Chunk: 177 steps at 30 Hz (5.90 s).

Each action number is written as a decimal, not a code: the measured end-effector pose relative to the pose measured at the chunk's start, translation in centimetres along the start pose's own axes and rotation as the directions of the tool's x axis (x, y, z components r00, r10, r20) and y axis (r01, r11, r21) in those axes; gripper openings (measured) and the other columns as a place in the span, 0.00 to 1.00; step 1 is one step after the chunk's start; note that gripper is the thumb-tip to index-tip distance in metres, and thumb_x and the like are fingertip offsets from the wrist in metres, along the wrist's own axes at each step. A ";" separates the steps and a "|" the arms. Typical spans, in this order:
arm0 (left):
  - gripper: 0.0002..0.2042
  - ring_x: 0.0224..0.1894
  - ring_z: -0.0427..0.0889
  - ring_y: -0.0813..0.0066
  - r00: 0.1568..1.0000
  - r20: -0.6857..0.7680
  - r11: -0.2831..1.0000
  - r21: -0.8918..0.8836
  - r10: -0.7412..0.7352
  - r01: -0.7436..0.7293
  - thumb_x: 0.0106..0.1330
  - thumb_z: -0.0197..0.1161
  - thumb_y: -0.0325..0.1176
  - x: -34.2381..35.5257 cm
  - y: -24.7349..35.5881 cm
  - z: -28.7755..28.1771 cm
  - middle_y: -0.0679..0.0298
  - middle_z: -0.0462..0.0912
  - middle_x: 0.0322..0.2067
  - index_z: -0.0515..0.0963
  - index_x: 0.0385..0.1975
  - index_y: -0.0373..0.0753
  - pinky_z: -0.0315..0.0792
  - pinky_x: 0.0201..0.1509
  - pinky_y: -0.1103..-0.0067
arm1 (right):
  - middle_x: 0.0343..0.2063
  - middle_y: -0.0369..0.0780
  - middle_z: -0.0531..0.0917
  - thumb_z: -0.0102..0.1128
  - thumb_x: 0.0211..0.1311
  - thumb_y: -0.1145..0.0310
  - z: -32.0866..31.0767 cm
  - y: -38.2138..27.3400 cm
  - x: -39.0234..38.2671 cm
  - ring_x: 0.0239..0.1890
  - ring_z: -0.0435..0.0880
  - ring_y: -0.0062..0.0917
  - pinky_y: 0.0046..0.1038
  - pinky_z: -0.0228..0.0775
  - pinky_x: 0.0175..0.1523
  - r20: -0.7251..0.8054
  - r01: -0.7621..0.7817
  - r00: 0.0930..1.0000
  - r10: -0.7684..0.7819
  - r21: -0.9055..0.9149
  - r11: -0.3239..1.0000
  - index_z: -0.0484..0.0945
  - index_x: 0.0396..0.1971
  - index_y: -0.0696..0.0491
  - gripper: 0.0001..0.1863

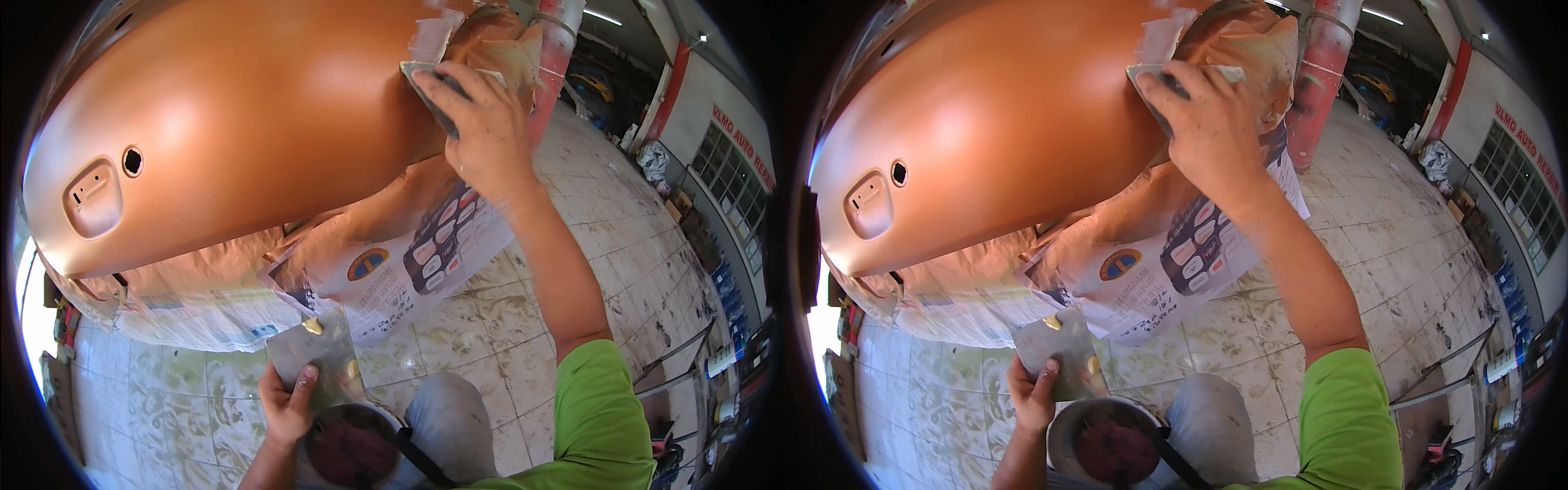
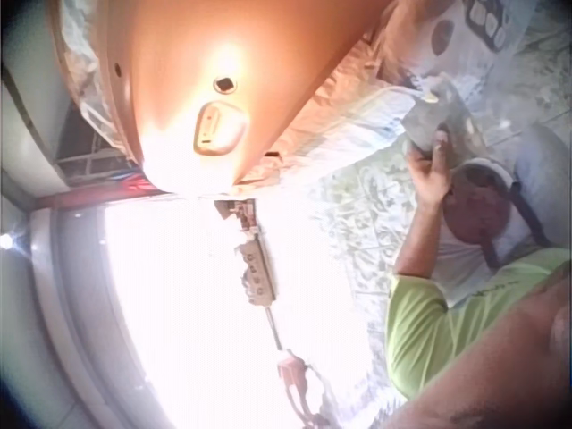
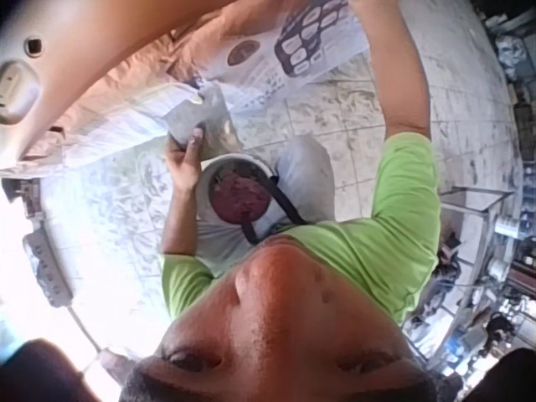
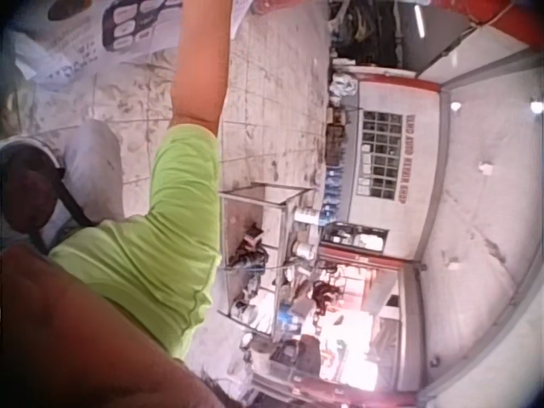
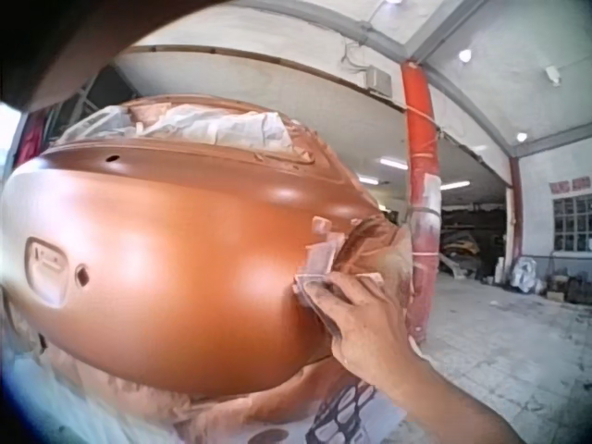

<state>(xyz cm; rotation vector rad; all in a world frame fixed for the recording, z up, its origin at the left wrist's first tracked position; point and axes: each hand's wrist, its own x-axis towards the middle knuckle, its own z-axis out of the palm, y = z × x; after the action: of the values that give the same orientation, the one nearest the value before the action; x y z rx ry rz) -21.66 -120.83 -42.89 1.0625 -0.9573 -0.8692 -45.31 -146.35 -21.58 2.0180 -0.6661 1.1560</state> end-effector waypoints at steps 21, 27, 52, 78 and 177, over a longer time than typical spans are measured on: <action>0.16 0.46 0.80 0.77 1.000 0.030 1.000 0.006 -0.008 0.008 0.70 0.65 0.28 -0.8 0.6 -0.4 0.63 0.85 0.45 0.76 0.55 0.30 0.72 0.55 0.79 | 0.53 0.38 0.85 0.58 0.48 0.87 2.3 3.5 0.4 0.55 0.82 0.37 0.37 0.71 0.61 -0.185 -0.025 0.982 0.039 0.078 0.997 0.84 0.58 0.43 0.36; 0.16 0.46 0.80 0.78 1.000 0.025 0.998 -0.066 0.002 0.000 0.71 0.66 0.29 -0.4 1.0 -0.3 0.63 0.85 0.45 0.76 0.55 0.30 0.72 0.55 0.79 | 0.52 0.38 0.85 0.56 0.46 0.88 -1.3 5.2 1.1 0.55 0.82 0.39 0.39 0.72 0.59 -0.062 -0.018 0.998 0.031 0.198 0.980 0.84 0.58 0.44 0.36; 0.13 0.44 0.80 0.79 1.000 0.014 1.000 -0.004 -0.016 0.016 0.72 0.65 0.26 -0.7 -0.2 -0.4 0.62 0.85 0.43 0.77 0.53 0.29 0.73 0.52 0.80 | 0.53 0.43 0.85 0.54 0.47 0.88 -2.7 1.6 1.0 0.56 0.83 0.39 0.36 0.73 0.64 0.076 -0.035 0.997 0.014 0.276 0.961 0.84 0.56 0.44 0.35; 0.16 0.48 0.81 0.77 0.930 -0.362 0.912 -0.400 -0.066 -0.091 0.76 0.61 0.30 -0.8 -2.6 2.6 0.60 0.82 0.50 0.72 0.59 0.33 0.75 0.54 0.77 | 0.64 0.50 0.68 0.78 0.44 0.82 -4.4 -20.1 -20.5 0.65 0.72 0.51 0.48 0.69 0.66 0.267 -0.256 0.963 -0.028 0.946 0.200 0.76 0.61 0.36 0.42; 0.14 0.46 0.85 0.70 0.919 -0.072 0.884 -0.313 -0.387 0.348 0.75 0.59 0.25 -5.6 -7.8 -33.6 0.59 0.84 0.48 0.73 0.57 0.33 0.79 0.52 0.71 | 0.57 0.32 0.78 0.68 0.41 0.81 10.5 -44.4 -3.3 0.57 0.77 0.33 0.42 0.63 0.60 0.080 -0.211 0.972 0.220 -0.108 0.972 0.82 0.56 0.48 0.34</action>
<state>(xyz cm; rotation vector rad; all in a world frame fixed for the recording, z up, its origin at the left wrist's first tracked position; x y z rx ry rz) 6.84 -107.51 -58.02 1.0424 -0.4954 -1.1980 -9.55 -126.93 -42.39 1.9601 -0.9906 1.1342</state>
